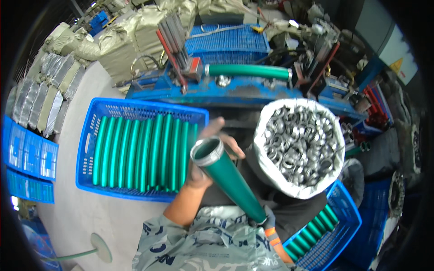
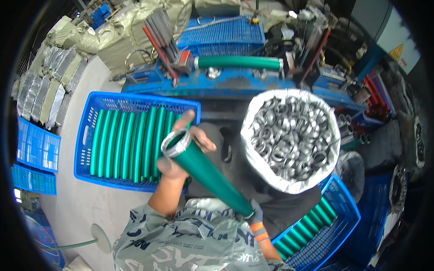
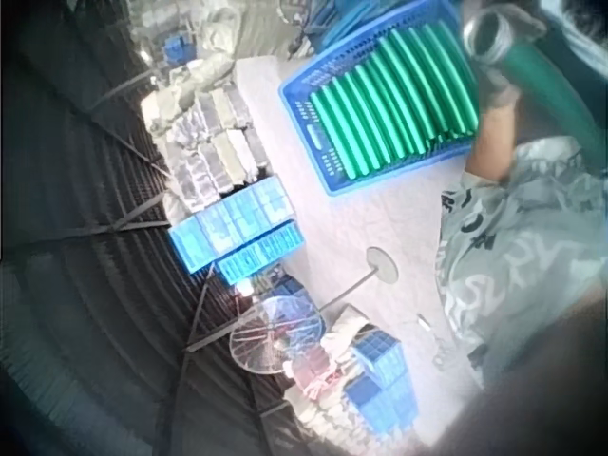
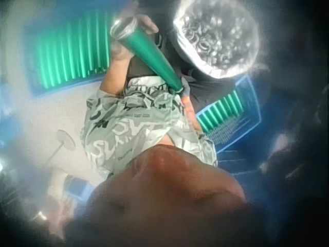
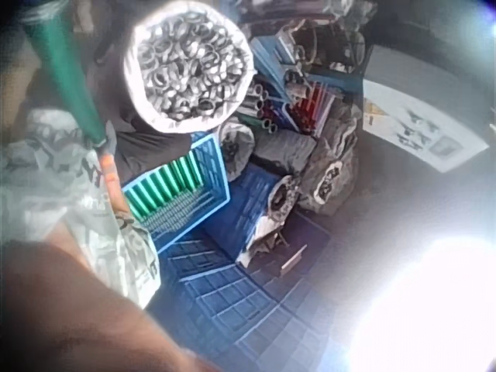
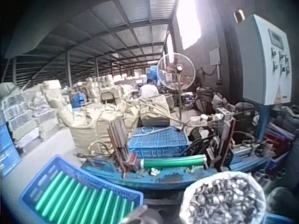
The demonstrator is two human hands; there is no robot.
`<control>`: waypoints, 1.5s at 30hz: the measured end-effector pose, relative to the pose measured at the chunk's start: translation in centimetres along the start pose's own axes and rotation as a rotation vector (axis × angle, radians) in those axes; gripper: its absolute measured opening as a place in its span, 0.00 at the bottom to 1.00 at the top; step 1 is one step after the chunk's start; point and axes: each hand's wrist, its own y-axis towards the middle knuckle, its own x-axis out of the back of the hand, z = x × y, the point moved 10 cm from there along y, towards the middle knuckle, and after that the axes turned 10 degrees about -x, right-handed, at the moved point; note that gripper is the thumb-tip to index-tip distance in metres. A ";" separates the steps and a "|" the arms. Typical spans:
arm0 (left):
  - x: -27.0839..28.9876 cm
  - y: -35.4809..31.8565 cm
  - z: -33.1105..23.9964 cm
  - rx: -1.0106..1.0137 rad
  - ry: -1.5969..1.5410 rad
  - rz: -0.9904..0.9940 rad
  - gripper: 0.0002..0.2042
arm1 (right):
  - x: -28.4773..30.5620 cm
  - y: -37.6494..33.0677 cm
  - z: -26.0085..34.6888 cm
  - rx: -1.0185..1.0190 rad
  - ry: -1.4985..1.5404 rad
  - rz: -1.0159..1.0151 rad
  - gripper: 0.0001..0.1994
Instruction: Fitting metal rings onto green tubes using a pneumatic press machine.
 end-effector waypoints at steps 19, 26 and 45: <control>17.0 -3.5 4.6 0.136 -0.069 -0.734 0.35 | -27.8 -13.0 42.7 1.031 -0.605 0.259 0.29; 20.5 -0.2 2.4 0.049 -0.177 -0.719 0.20 | -48.9 -7.2 51.8 1.534 -1.193 -0.103 0.35; 22.8 3.8 15.4 0.308 0.094 -0.717 0.25 | -37.7 -9.1 56.0 1.396 -0.686 0.223 0.32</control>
